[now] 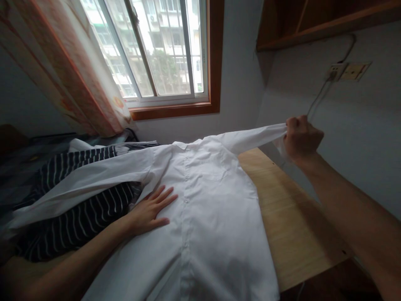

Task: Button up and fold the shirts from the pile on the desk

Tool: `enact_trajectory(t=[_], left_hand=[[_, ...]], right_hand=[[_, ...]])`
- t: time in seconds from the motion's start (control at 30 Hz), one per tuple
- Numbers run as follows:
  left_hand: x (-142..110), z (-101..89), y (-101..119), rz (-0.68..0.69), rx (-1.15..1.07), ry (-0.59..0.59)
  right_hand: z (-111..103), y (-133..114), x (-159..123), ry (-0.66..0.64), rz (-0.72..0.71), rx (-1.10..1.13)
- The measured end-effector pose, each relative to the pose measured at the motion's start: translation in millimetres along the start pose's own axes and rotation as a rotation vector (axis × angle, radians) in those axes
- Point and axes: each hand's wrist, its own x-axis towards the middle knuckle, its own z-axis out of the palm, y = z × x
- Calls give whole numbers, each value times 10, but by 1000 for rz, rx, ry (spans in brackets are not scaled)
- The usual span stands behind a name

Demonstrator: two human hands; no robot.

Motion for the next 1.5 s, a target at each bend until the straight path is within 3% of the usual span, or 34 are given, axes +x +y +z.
enact_trajectory(t=[0.17,0.27,0.37,0.43,0.5,0.57,0.7,0.8,0.9,1.03,1.1,1.23,1.37,1.43,1.5], left_hand=[[-20,-19,16,-39,-8,-22],[-28,-21,20,-34,-16,-16],[-29,-77,44,-35,-22,4],[22,-167,118,-53,6,32],[150,-287,255,-62,69,63],[369,-407,443,-41,128,95],[1013,-512,867,91,72,163],[1540,-444,1175,171,-41,162],[1975,-309,1483,203,-144,138],[2367,-119,1878,229,-260,276],[2509,-48,2022,266,-266,289],[2717,1,2124,287,-212,190],[2777,-59,2022,341,-311,109],[2716,-98,1895,374,-404,129],[2567,-127,1703,354,-409,225]], right_hand=[[10,-346,-793,-501,-376,-81],[90,-351,-1208,-727,-360,76],[174,-151,-1257,-833,-254,477],[258,27,-1157,-815,-120,718],[376,177,-1059,-682,3,757],[511,259,-1042,-571,37,621],[695,229,-1267,-624,6,282],[692,156,-1404,-660,92,181],[605,134,-1278,-636,166,144],[503,165,-863,-273,464,100],[518,179,-745,-196,535,109],[693,163,-871,-370,398,26],[853,-28,-1067,-338,175,7],[887,-222,-1060,-309,43,79],[917,-451,-1010,-343,-70,146]])
